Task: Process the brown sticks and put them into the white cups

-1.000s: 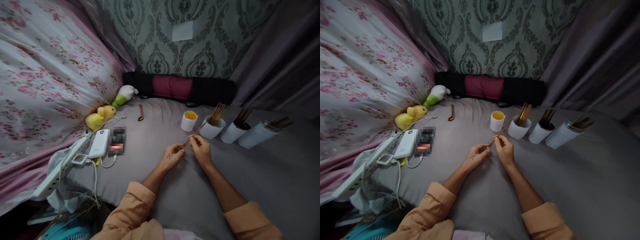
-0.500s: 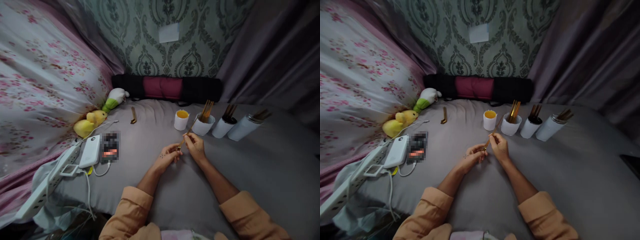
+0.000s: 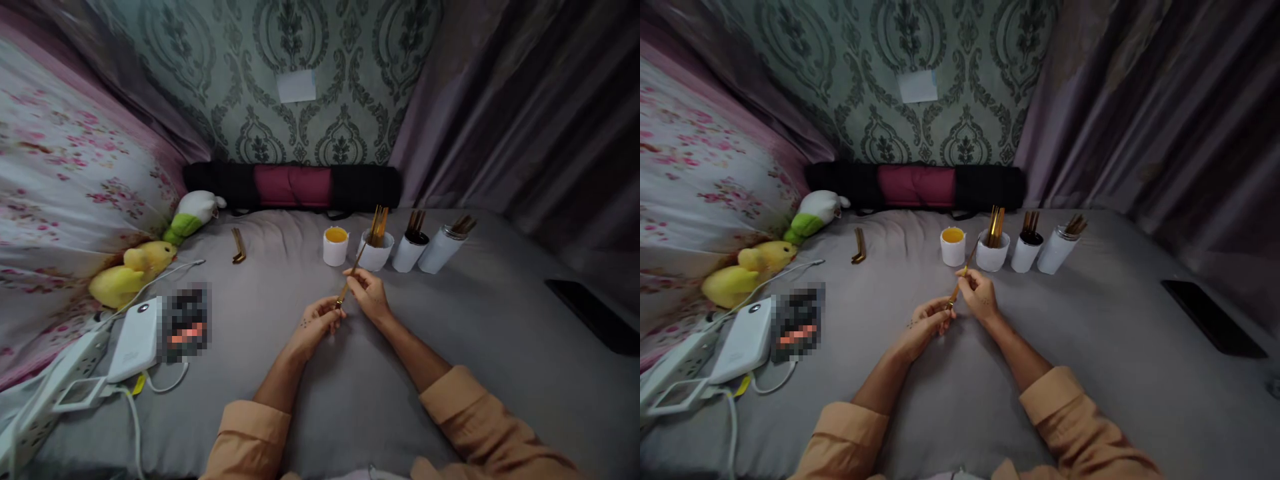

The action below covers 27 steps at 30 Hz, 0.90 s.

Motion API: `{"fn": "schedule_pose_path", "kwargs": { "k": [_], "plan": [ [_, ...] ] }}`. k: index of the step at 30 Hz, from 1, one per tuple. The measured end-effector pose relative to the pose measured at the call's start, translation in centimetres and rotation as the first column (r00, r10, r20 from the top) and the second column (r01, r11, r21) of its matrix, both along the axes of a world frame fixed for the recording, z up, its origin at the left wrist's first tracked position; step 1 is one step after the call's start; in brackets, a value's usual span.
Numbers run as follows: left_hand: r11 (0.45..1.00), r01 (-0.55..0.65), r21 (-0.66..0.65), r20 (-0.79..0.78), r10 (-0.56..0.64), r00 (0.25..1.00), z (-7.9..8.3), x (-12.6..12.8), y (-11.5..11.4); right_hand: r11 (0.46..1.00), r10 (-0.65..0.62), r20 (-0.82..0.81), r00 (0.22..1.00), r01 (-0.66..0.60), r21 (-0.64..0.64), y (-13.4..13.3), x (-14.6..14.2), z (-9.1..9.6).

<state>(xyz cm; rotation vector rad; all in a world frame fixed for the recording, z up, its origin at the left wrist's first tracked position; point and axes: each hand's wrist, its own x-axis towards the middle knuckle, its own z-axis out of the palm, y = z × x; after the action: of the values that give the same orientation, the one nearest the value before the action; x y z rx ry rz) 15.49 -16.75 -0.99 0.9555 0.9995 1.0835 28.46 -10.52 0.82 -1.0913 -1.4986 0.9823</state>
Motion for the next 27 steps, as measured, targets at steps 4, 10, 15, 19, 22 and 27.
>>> {"fn": "schedule_pose_path", "kwargs": {
  "k": [4, 10, 15, 19, 22, 27],
  "plan": [
    [1.0, 0.002, -0.017, 0.0, -0.002, 1.0, -0.4, 0.1, 0.1, 1.0, 0.011, -0.008, 1.0, -0.011, -0.01, 0.2, 0.5, 0.5],
    [1.0, 0.016, -0.015, 0.002, -0.015, 1.0, -0.4, 0.1, 0.0, 1.0, -0.021, -0.034, 0.999, 0.021, -0.003, 1.4, 1.4, 0.7],
    [0.999, 0.054, -0.005, 0.02, -0.054, 0.998, -0.3, 0.0, -0.1, 0.999, -0.054, -0.04, 0.998, 0.054, 0.0, 2.3, 2.3, 1.5],
    [0.998, 0.051, -0.023, -0.003, -0.051, 0.999, 0.0, 0.1, -0.2, 0.995, -0.101, -0.047, 0.994, 0.101, -0.004, 2.9, 3.0, 2.4],
    [0.998, 0.049, -0.028, -0.021, -0.05, 0.999, 0.3, 0.1, -0.3, 0.994, -0.113, -0.076, 0.991, 0.111, -0.024, 3.2, 3.4, 3.1],
    [0.997, 0.066, -0.031, -0.033, -0.067, 0.997, 0.4, 0.2, -0.3, 0.992, -0.128, -0.128, 0.984, 0.124, -0.04, 3.5, 4.1, 3.7]
  ]
}}
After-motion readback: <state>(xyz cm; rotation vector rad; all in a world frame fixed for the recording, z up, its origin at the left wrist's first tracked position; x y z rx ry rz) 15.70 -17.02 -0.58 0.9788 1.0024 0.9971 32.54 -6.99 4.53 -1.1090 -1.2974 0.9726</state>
